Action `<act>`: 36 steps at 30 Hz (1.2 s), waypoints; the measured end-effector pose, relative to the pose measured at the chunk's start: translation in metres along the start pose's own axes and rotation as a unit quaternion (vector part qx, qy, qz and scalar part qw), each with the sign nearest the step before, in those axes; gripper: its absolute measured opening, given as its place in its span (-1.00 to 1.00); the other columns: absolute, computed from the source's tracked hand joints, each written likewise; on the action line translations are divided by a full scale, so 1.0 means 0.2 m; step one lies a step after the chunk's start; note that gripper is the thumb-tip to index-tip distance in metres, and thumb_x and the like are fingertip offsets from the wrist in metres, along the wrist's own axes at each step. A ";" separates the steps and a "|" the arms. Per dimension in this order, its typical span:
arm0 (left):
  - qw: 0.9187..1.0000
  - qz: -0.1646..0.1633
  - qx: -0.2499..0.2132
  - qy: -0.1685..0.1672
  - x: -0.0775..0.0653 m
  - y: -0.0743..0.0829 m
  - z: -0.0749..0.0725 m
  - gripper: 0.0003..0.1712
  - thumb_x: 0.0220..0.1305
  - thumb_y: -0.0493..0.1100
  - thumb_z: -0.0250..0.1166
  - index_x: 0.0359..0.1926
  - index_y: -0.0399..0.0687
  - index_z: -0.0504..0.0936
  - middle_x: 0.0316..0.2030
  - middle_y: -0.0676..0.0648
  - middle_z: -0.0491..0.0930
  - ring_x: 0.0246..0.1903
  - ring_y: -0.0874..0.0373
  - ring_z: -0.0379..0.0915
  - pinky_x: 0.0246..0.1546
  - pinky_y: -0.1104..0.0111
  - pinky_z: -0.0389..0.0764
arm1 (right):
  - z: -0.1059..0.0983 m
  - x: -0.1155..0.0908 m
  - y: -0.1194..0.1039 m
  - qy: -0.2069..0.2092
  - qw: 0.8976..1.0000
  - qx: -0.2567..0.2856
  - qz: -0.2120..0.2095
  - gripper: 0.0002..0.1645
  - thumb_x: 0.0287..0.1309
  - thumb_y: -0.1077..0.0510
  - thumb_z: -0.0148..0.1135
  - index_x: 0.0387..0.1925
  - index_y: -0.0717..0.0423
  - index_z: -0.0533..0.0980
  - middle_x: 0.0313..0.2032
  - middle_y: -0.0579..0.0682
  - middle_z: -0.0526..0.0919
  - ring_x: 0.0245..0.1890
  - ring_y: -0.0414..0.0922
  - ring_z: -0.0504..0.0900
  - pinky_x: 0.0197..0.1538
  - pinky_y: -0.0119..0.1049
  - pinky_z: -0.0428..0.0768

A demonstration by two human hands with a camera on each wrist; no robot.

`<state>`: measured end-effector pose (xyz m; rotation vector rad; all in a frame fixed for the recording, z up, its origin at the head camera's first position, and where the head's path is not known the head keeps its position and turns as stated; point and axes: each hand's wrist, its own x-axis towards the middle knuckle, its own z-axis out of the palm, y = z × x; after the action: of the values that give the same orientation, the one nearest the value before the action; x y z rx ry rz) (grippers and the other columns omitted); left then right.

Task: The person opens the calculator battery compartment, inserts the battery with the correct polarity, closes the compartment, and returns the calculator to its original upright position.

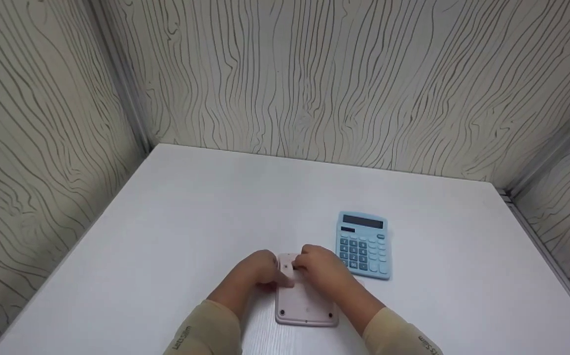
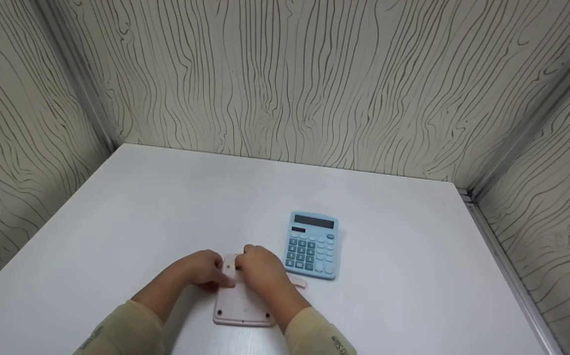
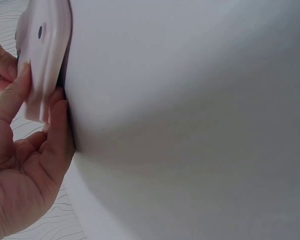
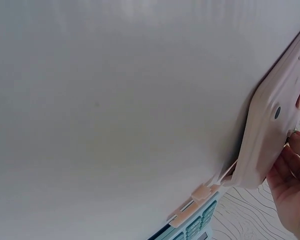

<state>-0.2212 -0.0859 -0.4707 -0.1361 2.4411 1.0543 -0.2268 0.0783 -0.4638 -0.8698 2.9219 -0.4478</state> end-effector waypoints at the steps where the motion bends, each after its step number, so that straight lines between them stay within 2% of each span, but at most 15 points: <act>1: 1.000 0.000 0.001 -0.001 0.00 0.00 0.00 -0.60 -0.24 0.03 0.52 -0.52 -0.13 0.55 -0.64 -0.02 0.50 -0.61 0.14 0.39 -0.57 0.35 0.39 | 0.00 0.00 0.00 0.001 1.000 0.005 0.001 -0.78 0.13 0.17 0.17 -0.22 -0.12 0.65 -0.46 -0.24 0.44 -0.44 -0.26 0.39 -0.33 -0.43 0.48; 8: 1.000 0.000 0.009 -0.002 0.01 0.00 0.00 -0.61 -0.24 0.03 0.52 -0.56 -0.11 0.54 -0.67 -0.01 0.49 -0.64 0.16 0.38 -0.59 0.37 0.37 | 0.00 0.01 0.00 -0.005 1.000 0.008 0.004 -0.80 0.10 0.18 0.20 -0.24 -0.05 0.66 -0.50 -0.24 0.42 -0.48 -0.27 0.39 -0.41 -0.47 0.44; 14: 1.000 -0.010 0.021 -0.006 0.01 0.00 0.00 -0.61 -0.23 0.03 0.52 -0.57 -0.10 0.52 -0.67 0.01 0.44 -0.63 0.17 0.34 -0.58 0.37 0.34 | -0.01 0.01 0.00 -0.007 1.000 -0.002 0.003 -0.80 0.10 0.18 0.21 -0.22 -0.02 0.66 -0.46 -0.21 0.49 -0.47 -0.29 0.41 -0.37 -0.49 0.48; 30: 0.999 -0.009 0.041 0.004 0.00 0.02 -0.01 -0.57 -0.26 0.06 0.52 -0.59 -0.09 0.50 -0.66 0.02 0.38 -0.60 0.15 0.29 -0.54 0.35 0.30 | -0.04 0.03 0.00 -0.029 0.998 0.035 0.031 -0.85 0.10 0.18 0.22 -0.32 0.01 0.68 -0.49 -0.20 0.47 -0.47 -0.26 0.41 -0.38 -0.46 0.47; 36: 0.999 -0.005 0.036 -0.001 0.01 0.01 -0.01 -0.58 -0.24 0.05 0.52 -0.53 -0.11 0.52 -0.65 0.01 0.43 -0.60 0.16 0.34 -0.54 0.36 0.34 | -0.04 0.03 0.00 -0.038 0.999 0.006 0.034 -0.84 0.09 0.17 0.23 -0.28 -0.02 0.68 -0.47 -0.20 0.52 -0.48 -0.26 0.42 -0.36 -0.44 0.49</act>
<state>-0.2234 -0.0853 -0.4693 -0.1222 2.4706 0.9607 -0.2331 0.0762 -0.4557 -0.7644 2.8660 -0.4179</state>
